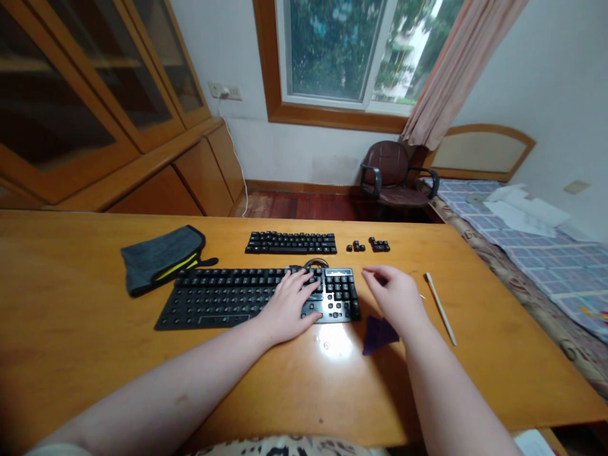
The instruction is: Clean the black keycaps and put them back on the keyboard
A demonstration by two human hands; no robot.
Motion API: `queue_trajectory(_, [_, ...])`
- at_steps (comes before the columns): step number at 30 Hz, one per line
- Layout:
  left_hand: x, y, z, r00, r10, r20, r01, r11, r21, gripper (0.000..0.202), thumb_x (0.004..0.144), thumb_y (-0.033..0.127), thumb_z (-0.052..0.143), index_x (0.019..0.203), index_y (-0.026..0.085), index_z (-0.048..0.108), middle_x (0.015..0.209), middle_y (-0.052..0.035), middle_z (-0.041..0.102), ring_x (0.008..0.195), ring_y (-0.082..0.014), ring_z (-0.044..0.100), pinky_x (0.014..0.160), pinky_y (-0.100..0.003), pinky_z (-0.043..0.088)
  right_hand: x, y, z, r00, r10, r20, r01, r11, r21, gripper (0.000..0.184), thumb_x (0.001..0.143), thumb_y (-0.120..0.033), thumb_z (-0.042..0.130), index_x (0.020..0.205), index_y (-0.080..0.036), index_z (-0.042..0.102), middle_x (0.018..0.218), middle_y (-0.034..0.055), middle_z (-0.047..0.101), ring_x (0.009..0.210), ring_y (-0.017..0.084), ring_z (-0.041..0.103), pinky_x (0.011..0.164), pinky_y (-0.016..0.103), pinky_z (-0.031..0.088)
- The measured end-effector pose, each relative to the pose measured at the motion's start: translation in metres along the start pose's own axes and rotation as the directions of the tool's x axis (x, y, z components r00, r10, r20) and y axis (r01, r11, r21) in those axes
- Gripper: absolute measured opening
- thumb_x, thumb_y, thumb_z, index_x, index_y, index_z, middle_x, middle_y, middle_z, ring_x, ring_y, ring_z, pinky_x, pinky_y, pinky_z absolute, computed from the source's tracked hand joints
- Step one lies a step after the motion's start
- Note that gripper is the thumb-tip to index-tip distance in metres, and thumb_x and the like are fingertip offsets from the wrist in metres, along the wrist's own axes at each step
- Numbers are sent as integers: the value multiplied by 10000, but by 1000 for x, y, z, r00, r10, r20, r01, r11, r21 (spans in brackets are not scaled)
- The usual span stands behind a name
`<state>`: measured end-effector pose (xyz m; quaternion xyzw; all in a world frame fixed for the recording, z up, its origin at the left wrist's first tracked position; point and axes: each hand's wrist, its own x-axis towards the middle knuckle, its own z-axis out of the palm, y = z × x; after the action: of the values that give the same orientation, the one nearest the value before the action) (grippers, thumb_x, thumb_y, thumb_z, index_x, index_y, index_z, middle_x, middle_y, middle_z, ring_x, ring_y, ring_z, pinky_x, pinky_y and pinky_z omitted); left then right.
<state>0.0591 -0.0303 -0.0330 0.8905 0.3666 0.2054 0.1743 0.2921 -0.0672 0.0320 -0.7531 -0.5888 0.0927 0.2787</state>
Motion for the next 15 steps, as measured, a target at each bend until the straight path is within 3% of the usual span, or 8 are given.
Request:
queue_trajectory(3, [0, 0, 0, 1000, -2, -3, 2, 1000, -9, 602, 733, 437, 589, 1262, 191, 439, 1356, -120, 398, 1301, -297, 254, 1083, -530, 113, 45, 12, -6, 978, 202, -56, -205, 977, -58, 338, 754, -417, 515, 884, -157, 687, 703, 73, 678, 608, 189, 615, 558, 274, 435])
queue_trajectory(6, [0, -1, 0, 1000, 1, -9, -1, 1000, -19, 603, 730, 426, 597, 1261, 190, 440, 1350, -123, 405, 1296, -297, 264, 1082, -530, 123, 88, 27, 8, 948, 315, -46, -317, 924, -216, 308, 736, -375, 530, 873, -150, 691, 786, 115, 689, 723, 219, 632, 623, 280, 442])
queue_trajectory(10, [0, -1, 0, 1000, 5, -11, -5, 1000, -5, 594, 734, 422, 588, 1258, 182, 443, 1347, -127, 408, 1295, -293, 269, 1083, -524, 129, 127, 42, 32, 921, 388, -27, -372, 860, -348, 307, 733, -366, 530, 886, -149, 684, 905, 155, 678, 883, 267, 622, 718, 326, 455])
queue_trajectory(15, [-1, -1, 0, 1000, 0, -6, 0, 1000, 12, 583, 740, 434, 575, 1251, 181, 452, 1343, -127, 413, 1294, -291, 271, 1082, -525, 136, 149, 50, 47, 902, 432, -23, -408, 833, -374, 356, 721, -368, 561, 912, -90, 672, 977, 221, 643, 945, 321, 601, 754, 387, 461])
